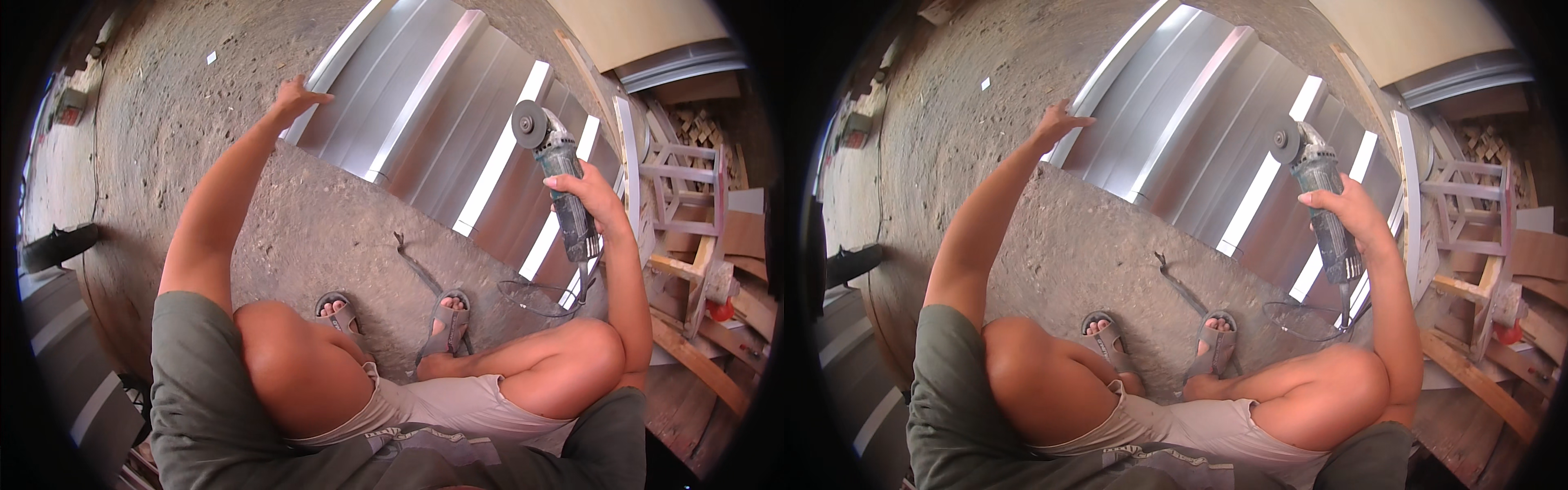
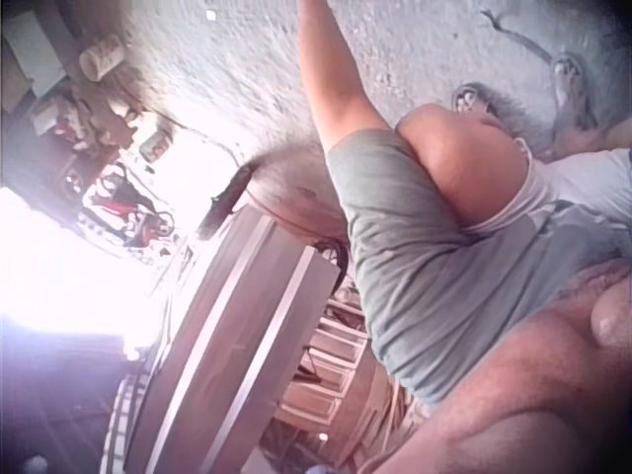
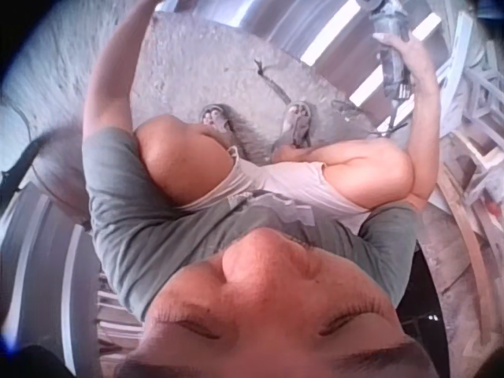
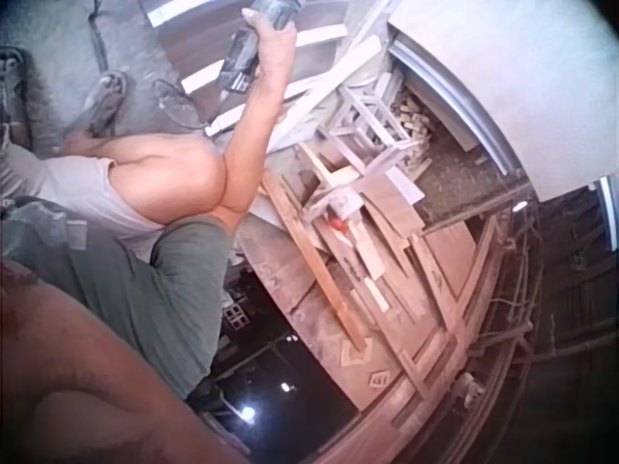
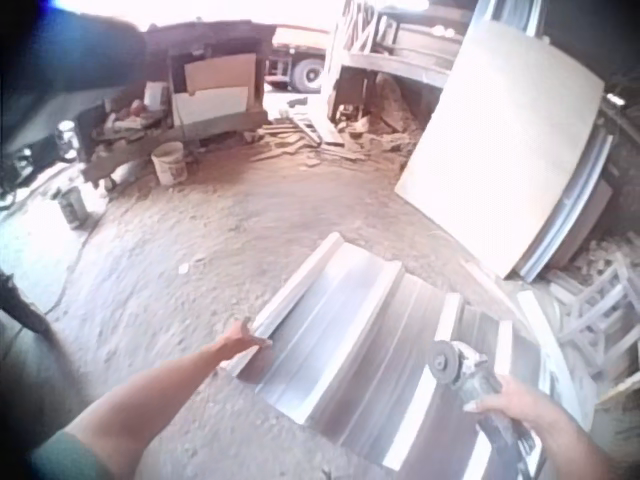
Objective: The person measures a corrugated metal sheet using a tape measure and a pencil, then cuts it along a marked line using an angle grinder.
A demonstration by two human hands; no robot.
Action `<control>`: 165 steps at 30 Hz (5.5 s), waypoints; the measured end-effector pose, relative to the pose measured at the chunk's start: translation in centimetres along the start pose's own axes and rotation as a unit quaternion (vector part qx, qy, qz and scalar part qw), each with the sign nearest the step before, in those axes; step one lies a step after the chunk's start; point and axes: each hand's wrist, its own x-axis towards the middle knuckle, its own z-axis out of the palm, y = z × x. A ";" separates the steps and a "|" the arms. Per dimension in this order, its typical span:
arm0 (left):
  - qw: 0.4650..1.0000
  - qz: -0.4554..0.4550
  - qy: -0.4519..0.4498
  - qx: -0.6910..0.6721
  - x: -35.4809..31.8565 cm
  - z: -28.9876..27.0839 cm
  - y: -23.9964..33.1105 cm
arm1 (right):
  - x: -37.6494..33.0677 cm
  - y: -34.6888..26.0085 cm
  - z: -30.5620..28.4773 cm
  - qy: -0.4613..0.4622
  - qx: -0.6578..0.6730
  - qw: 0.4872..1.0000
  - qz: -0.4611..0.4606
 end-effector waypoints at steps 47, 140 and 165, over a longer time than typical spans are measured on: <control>0.843 0.237 -0.226 0.427 -3.5 8.9 11.0 | 1.7 13.1 23.9 -0.131 0.409 0.902 0.038; 0.868 0.264 -0.234 0.349 -3.3 8.7 8.8 | 2.1 8.8 30.1 -0.123 0.367 0.905 0.178; 0.970 -0.093 0.089 0.208 0.2 -2.2 -4.6 | 0.7 7.1 20.4 -0.026 0.407 0.913 0.020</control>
